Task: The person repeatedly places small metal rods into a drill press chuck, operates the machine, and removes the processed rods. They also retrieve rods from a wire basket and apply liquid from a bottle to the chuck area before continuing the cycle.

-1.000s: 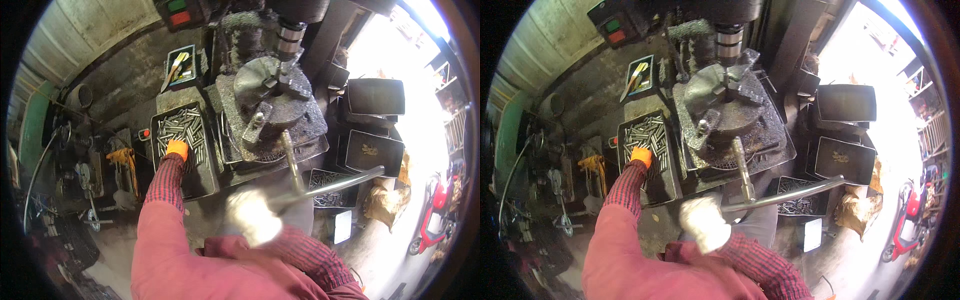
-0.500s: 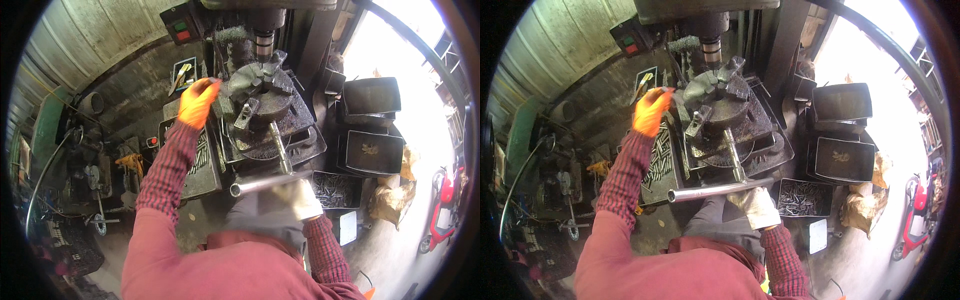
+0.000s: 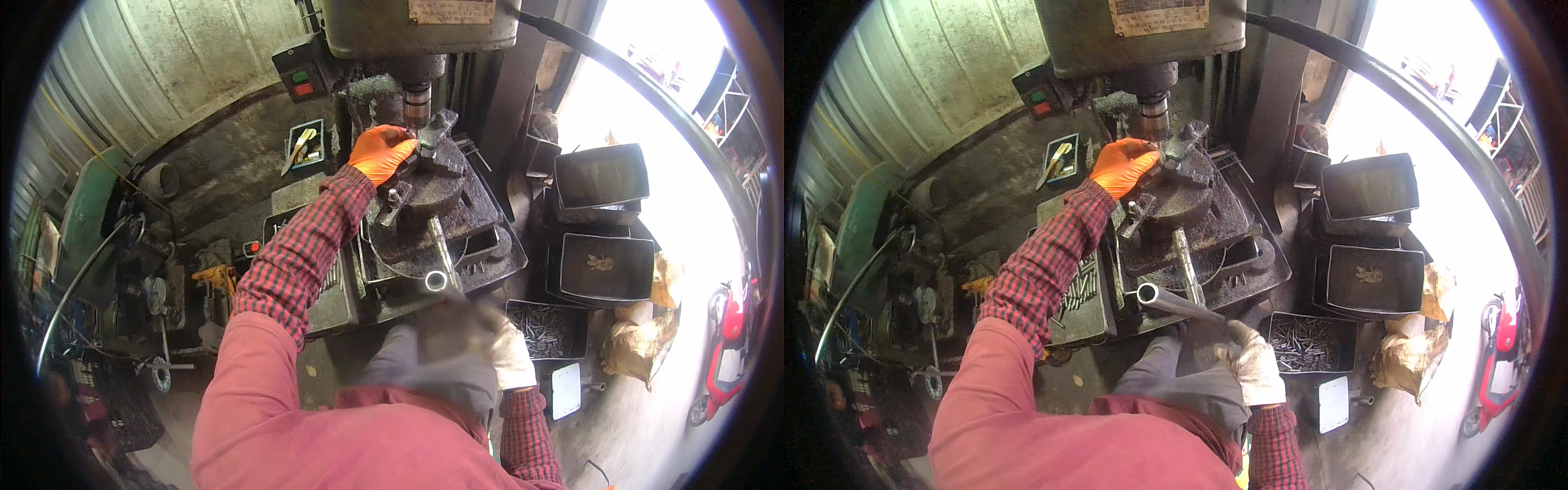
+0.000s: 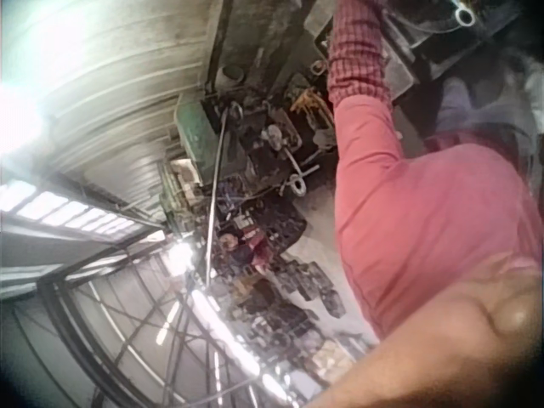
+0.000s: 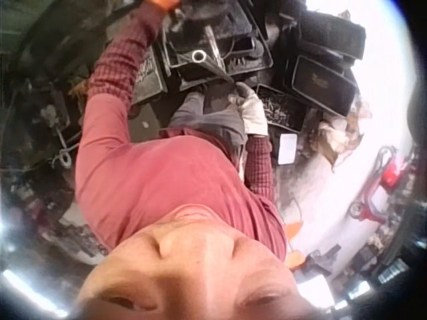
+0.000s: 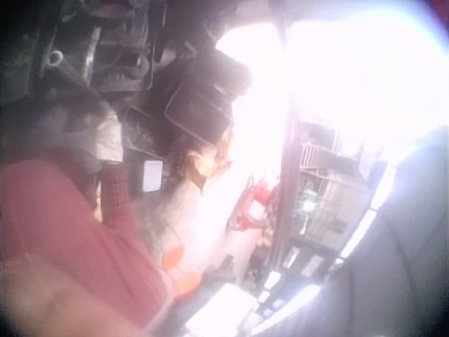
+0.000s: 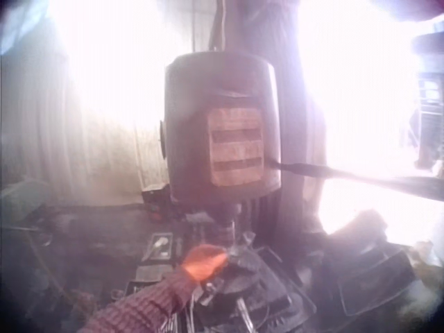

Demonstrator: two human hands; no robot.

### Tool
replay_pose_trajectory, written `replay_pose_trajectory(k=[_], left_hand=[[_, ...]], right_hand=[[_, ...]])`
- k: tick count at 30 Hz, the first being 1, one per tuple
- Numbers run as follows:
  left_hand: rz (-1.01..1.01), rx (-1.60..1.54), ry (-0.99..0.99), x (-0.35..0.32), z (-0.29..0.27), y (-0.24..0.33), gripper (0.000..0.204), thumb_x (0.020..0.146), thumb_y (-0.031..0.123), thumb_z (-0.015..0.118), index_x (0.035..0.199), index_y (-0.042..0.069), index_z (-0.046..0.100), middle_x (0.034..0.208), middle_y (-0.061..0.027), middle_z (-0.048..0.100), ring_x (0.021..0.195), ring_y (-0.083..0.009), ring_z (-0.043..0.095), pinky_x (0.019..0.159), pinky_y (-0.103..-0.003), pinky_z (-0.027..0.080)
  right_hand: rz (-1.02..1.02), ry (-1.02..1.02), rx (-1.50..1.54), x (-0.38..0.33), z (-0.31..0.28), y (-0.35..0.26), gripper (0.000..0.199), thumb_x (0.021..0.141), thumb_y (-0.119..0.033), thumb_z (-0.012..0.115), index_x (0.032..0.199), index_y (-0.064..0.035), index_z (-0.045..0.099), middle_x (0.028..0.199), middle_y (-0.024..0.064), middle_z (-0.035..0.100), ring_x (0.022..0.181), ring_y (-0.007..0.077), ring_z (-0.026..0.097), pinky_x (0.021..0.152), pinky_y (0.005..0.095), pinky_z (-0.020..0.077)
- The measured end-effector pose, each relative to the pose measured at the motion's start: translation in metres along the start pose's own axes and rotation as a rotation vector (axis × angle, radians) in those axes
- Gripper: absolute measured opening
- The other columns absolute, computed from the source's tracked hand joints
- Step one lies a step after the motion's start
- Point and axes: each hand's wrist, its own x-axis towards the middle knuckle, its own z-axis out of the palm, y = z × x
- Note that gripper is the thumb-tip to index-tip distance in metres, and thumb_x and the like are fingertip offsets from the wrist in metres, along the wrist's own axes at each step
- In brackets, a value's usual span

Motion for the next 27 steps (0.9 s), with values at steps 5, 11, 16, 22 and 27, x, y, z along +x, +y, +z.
replay_pose_trajectory(k=[5,11,16,22,27], left_hand=[[0.096,0.233,0.009,0.005,-0.003,0.001,0.019,0.096,0.011,0.077,0.11,0.0,0.071,0.095,-0.0086,0.076,0.079,-0.0136,0.07,0.066,-0.029,0.057],[-0.04,-0.03,-0.07,0.01,-0.008,-0.001,0.017,0.094,0.005,0.078,0.108,-0.001,0.072,0.095,-0.0079,0.076,0.081,-0.0143,0.072,0.07,-0.029,0.059],[-0.026,-0.023,-0.072,0.011,-0.006,-0.003,0.015,0.095,0.005,0.077,0.108,-0.001,0.072,0.091,-0.0078,0.075,0.079,-0.0146,0.071,0.066,-0.029,0.058],[-0.032,-0.054,-0.082,0.005,-0.006,0.004,0.014,0.095,0.007,0.077,0.105,0.0,0.071,0.09,-0.0081,0.075,0.073,-0.0138,0.068,0.061,-0.028,0.055],[-0.044,-0.045,-0.065,0.006,-0.005,0.008,0.012,0.094,0.007,0.078,0.104,0.001,0.072,0.089,-0.0064,0.075,0.073,-0.0123,0.068,0.061,-0.029,0.055]], right_hand=[[-0.074,0.052,0.139,0.023,0.014,-0.011,0.082,0.078,-0.03,0.093,0.144,0.0021,0.057,0.133,0.0233,0.069,0.124,0.0319,0.068,0.104,0.0388,0.0548],[-0.103,-0.024,-0.06,0.031,0.03,-0.045,0.08,0.078,-0.034,0.09,0.144,-0.0015,0.058,0.127,0.0245,0.071,0.117,0.0354,0.071,0.098,0.04,0.0567],[0.075,-0.249,0.094,0.046,0.041,-0.048,0.056,0.083,-0.027,0.085,0.132,-0.0063,0.069,0.105,0.0205,0.077,0.095,0.0322,0.075,0.083,0.0397,0.0573],[-0.658,0.605,-0.588,0.057,-0.01,-0.057,0.026,0.085,-0.011,0.074,0.111,-0.0087,0.075,0.088,0.007,0.072,0.093,0.0246,0.068,0.091,0.0419,0.0553],[-0.509,0.758,-1.004,0.041,-0.032,-0.126,0.036,0.072,-0.003,0.072,0.107,-0.0123,0.07,0.094,0.0051,0.055,0.103,0.03,0.06,0.11,0.0599,0.0481]])
